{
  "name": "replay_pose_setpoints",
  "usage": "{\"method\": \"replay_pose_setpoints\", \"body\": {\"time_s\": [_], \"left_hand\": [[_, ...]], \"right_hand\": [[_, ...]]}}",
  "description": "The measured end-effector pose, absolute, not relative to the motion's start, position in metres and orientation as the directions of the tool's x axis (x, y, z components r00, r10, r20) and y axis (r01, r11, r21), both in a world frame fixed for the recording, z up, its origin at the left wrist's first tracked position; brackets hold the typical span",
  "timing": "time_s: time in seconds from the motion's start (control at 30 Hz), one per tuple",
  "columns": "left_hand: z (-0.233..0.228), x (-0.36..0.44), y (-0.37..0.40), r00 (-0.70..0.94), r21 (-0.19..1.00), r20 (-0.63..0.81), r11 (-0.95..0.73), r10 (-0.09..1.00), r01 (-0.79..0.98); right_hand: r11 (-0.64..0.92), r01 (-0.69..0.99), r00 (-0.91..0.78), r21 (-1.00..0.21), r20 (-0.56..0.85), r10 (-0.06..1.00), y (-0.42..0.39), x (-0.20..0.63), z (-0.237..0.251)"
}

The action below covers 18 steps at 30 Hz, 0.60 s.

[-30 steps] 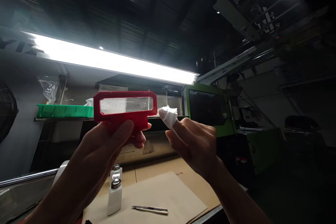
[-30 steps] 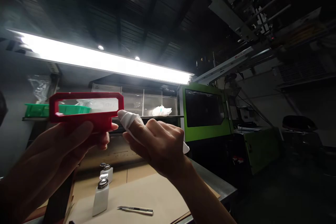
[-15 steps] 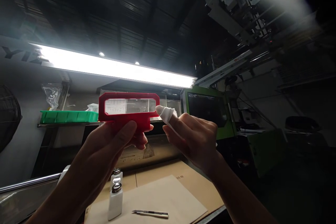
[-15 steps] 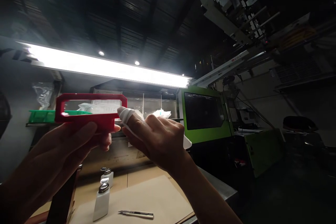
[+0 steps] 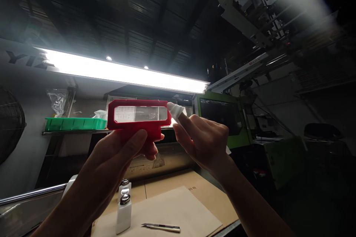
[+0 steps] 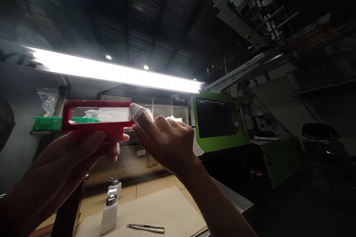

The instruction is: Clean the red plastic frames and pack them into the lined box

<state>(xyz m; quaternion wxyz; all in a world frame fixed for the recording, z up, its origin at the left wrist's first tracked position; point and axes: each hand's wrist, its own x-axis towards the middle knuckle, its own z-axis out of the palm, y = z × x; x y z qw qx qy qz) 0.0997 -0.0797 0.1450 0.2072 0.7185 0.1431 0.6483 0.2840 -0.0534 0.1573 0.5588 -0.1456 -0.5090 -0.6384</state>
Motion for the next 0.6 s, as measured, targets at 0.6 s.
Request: {"method": "replay_pose_setpoints", "body": {"time_s": [0.6], "left_hand": [[0.1437,0.0954,-0.0745,0.108,0.477,0.877,-0.876,0.469,-0.069]], "right_hand": [[0.168,0.845,-0.334,0.507,0.746,-0.576,-0.0530,0.2758,0.1563]]}}
